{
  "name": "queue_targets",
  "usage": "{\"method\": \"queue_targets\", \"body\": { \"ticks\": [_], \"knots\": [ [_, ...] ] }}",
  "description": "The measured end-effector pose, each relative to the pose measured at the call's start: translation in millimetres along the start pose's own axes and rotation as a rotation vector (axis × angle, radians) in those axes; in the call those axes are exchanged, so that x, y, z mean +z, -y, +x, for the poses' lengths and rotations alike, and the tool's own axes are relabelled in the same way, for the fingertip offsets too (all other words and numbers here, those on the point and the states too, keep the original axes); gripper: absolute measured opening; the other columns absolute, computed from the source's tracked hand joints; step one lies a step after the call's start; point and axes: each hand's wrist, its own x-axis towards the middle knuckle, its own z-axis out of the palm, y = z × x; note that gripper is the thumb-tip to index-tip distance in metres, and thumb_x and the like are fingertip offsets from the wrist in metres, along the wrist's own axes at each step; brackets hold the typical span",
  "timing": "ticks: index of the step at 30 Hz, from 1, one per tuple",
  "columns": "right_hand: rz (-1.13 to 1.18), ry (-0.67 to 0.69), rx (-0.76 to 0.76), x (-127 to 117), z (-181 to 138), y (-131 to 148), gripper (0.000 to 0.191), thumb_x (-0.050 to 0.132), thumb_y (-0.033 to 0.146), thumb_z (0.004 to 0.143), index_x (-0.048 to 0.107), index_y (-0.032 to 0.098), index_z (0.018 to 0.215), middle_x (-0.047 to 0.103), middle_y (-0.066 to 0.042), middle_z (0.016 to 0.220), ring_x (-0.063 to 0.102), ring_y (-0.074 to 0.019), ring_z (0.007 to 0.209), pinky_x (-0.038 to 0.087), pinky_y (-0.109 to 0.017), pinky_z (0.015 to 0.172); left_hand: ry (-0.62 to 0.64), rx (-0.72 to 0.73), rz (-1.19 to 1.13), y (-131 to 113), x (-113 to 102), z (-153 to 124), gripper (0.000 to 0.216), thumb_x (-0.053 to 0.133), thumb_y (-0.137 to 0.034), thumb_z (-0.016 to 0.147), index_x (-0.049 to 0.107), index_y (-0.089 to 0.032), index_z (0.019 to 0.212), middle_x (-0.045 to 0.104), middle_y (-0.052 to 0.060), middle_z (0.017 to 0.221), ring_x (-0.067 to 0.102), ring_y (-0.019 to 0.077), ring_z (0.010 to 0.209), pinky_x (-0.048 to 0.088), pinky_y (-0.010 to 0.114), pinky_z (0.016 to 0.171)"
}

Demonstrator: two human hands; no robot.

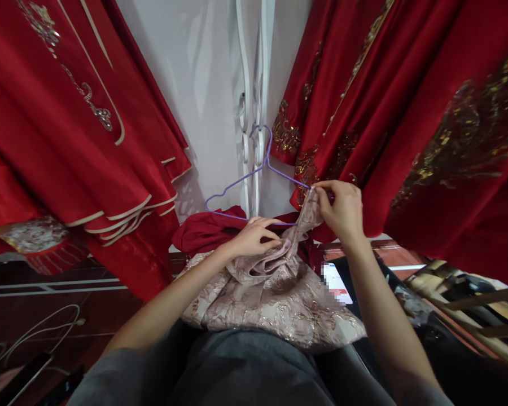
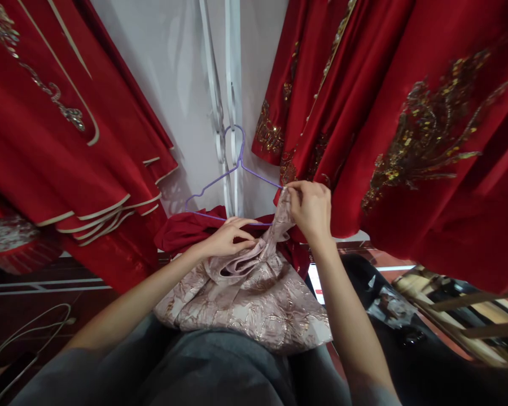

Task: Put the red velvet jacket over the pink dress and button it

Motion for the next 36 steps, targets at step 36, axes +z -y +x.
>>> {"method": "queue_targets", "body": {
  "ticks": [36],
  "knots": [
    [0.276,0.105,0.068,22.6,4.7,-14.3,0.027,0.052,0.046,0.089,0.063,0.024,0.101,0.066,-0.001,0.079,0.058,-0.0159,0.065,0.041,-0.026,0.062,-0.735,-0.731,0.2,110.5,-101.4,-109.1,0.023,0.062,-0.041,0.077,0.074,-0.022,0.084,0.066,0.006,0.105,0.06,0.0249,0.102,0.044,0.041,0.095]
  ]
}}
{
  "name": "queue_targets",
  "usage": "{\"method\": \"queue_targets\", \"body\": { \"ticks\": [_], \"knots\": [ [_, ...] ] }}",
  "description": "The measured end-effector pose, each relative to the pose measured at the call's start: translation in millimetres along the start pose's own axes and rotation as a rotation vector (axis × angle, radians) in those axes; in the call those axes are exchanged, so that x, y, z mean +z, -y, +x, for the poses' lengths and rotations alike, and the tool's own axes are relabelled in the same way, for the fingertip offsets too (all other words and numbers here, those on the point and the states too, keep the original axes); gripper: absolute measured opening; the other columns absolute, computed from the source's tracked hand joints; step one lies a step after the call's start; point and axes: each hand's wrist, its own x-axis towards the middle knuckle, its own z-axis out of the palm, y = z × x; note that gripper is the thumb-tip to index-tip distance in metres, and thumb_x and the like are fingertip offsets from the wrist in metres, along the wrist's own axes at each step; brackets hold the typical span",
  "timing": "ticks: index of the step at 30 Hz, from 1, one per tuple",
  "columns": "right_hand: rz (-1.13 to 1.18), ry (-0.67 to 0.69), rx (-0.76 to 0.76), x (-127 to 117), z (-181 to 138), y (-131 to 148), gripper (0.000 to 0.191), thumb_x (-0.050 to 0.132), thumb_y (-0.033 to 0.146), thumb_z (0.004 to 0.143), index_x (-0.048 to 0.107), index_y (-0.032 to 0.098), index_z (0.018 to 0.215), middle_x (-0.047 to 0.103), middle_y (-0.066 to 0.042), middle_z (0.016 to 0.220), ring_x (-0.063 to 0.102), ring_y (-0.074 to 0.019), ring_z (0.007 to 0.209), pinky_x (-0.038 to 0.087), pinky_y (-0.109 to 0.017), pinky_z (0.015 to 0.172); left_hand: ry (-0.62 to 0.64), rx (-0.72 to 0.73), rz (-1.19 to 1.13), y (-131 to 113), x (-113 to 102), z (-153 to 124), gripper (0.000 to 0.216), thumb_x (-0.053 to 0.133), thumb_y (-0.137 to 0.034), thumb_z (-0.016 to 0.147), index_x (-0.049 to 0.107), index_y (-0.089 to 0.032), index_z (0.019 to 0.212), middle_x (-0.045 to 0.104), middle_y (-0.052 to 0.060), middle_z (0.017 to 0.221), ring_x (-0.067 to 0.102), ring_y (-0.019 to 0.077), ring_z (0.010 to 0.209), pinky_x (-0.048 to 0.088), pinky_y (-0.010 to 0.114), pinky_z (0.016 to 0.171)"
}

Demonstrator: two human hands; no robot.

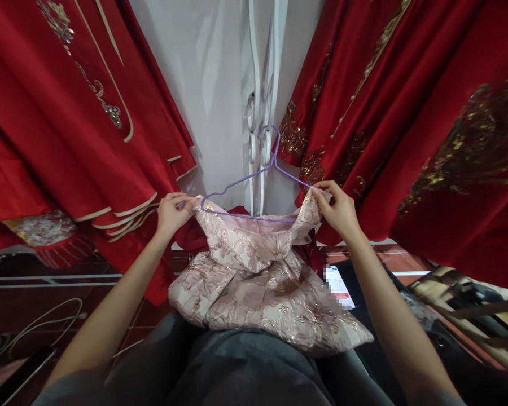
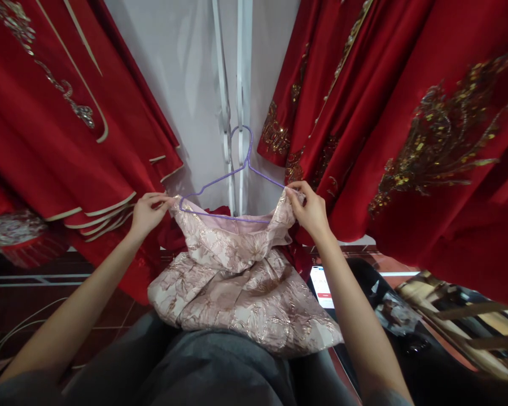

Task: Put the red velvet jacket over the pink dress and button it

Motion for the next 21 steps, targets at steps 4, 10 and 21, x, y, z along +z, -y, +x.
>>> {"method": "queue_targets", "body": {
  "ticks": [4,10,21],
  "knots": [
    [0.007,0.003,0.003,-0.9,-0.3,0.1,0.029,0.051,0.048,0.089,0.062,0.024,0.1,0.066,-0.001,0.079,0.057,-0.0157,0.064,0.04,-0.025,0.06,-0.016,0.112,-0.092,-25.6,5.6,17.1,0.023,0.06,-0.039,0.079,0.074,-0.021,0.085,0.066,0.005,0.105,0.06,0.0213,0.101,0.046,0.035,0.094],
    [0.016,-0.007,-0.013,-0.1,-0.5,-1.1,0.028,0.05,0.047,0.09,0.062,0.024,0.1,0.066,-0.001,0.08,0.059,-0.0166,0.067,0.042,-0.026,0.064,-0.026,0.01,0.044,-14.0,4.1,3.1,0.021,0.055,-0.033,0.083,0.07,-0.018,0.087,0.067,0.007,0.103,0.059,0.0235,0.103,0.044,0.039,0.095],
    [0.011,0.007,-0.017,0.1,-0.1,-1.2,0.032,0.048,0.05,0.09,0.062,0.023,0.1,0.066,-0.002,0.078,0.057,-0.0171,0.064,0.041,-0.026,0.06,-0.034,-0.056,0.06,20.4,-7.1,-26.7,0.024,0.05,-0.036,0.085,0.067,-0.018,0.085,0.067,0.008,0.097,0.059,0.0225,0.102,0.045,0.035,0.094]
  ]
}}
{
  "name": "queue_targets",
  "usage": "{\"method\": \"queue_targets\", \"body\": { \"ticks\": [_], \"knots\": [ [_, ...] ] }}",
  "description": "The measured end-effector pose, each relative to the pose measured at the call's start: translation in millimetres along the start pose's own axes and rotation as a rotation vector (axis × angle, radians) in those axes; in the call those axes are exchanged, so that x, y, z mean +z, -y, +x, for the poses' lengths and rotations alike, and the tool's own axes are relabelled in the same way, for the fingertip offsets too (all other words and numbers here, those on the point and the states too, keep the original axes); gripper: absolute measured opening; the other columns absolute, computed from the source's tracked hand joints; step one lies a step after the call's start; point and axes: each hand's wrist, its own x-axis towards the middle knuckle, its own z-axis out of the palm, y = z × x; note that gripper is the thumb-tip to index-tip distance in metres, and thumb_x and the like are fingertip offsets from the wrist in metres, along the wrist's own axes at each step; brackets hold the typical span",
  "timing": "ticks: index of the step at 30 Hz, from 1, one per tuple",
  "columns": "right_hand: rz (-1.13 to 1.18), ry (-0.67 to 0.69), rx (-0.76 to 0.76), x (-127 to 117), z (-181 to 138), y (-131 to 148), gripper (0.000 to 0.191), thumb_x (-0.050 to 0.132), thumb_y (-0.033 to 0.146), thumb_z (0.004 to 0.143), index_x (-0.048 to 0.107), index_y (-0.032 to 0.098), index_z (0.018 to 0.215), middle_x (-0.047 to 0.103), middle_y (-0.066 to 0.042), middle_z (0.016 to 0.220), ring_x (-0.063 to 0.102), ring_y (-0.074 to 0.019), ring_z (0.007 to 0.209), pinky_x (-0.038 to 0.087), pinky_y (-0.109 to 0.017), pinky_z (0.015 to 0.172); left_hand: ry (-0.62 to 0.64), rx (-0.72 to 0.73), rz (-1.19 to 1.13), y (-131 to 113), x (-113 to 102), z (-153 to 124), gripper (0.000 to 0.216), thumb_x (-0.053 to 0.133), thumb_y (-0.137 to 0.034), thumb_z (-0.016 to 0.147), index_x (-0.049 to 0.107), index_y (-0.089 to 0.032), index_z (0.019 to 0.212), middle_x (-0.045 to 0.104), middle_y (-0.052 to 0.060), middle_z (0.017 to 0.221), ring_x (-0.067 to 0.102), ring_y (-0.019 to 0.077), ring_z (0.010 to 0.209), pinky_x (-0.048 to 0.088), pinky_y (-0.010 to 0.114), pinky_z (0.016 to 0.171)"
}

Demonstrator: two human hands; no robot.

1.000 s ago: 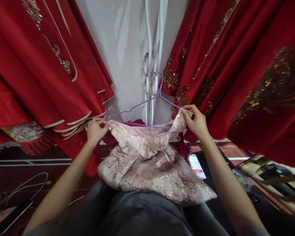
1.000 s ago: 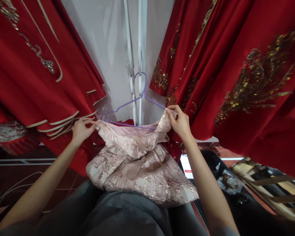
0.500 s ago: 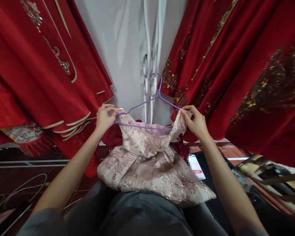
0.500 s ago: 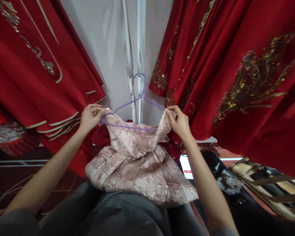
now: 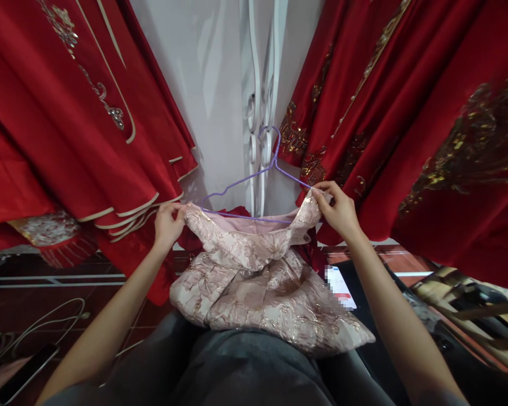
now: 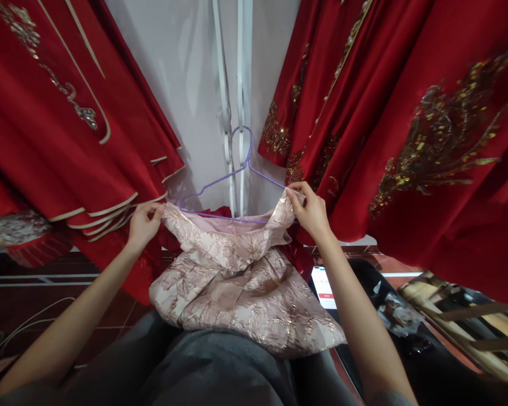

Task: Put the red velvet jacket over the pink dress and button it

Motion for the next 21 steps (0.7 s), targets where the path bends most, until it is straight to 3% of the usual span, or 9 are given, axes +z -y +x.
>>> {"method": "queue_targets", "body": {
  "ticks": [5,10,14,17,21],
  "knots": [
    [-0.005,0.001,0.004,-1.0,0.8,0.3,0.034,0.048,0.052,0.089,0.062,0.023,0.1,0.065,-0.002,0.077,0.057,-0.0168,0.064,0.041,-0.026,0.06,-0.058,0.082,-0.114,-29.4,1.1,19.1,0.028,0.052,-0.04,0.086,0.068,-0.019,0.09,0.063,0.007,0.1,0.058,0.0193,0.099,0.047,0.03,0.091],
    [0.01,0.0,0.01,2.0,0.3,-0.5,0.033,0.048,0.051,0.089,0.061,0.023,0.1,0.064,-0.002,0.076,0.057,-0.0169,0.065,0.041,-0.027,0.063,-0.026,0.287,-0.239,-87.2,19.1,40.5,0.026,0.059,-0.04,0.083,0.073,-0.019,0.089,0.062,0.006,0.102,0.057,0.0192,0.103,0.043,0.032,0.098],
    [0.02,0.008,0.019,2.3,0.4,-1.1,0.031,0.049,0.05,0.089,0.061,0.023,0.1,0.064,-0.001,0.078,0.058,-0.0171,0.068,0.042,-0.027,0.066,0.134,0.397,-0.25,-126.5,26.5,44.1,0.027,0.06,-0.042,0.083,0.075,-0.021,0.092,0.068,0.003,0.098,0.06,0.0195,0.096,0.044,0.035,0.096],
    [0.028,0.021,0.027,3.4,0.6,-2.3,0.031,0.05,0.049,0.088,0.061,0.023,0.1,0.065,-0.002,0.08,0.059,-0.0175,0.07,0.043,-0.027,0.067,0.284,0.335,-0.295,-126.2,21.8,55.4,0.032,0.06,-0.046,0.082,0.074,-0.019,0.092,0.072,0.005,0.095,0.063,0.0221,0.094,0.045,0.038,0.094],
    [0.059,0.034,0.042,7.0,-0.5,-3.3,0.031,0.048,0.05,0.089,0.06,0.023,0.1,0.065,-0.002,0.079,0.059,-0.0179,0.071,0.043,-0.027,0.066,0.364,0.14,-0.51,-87.2,16.3,84.9,0.042,0.055,-0.049,0.084,0.071,-0.012,0.097,0.073,0.012,0.092,0.067,0.0217,0.085,0.051,0.037,0.086]
  ]
}}
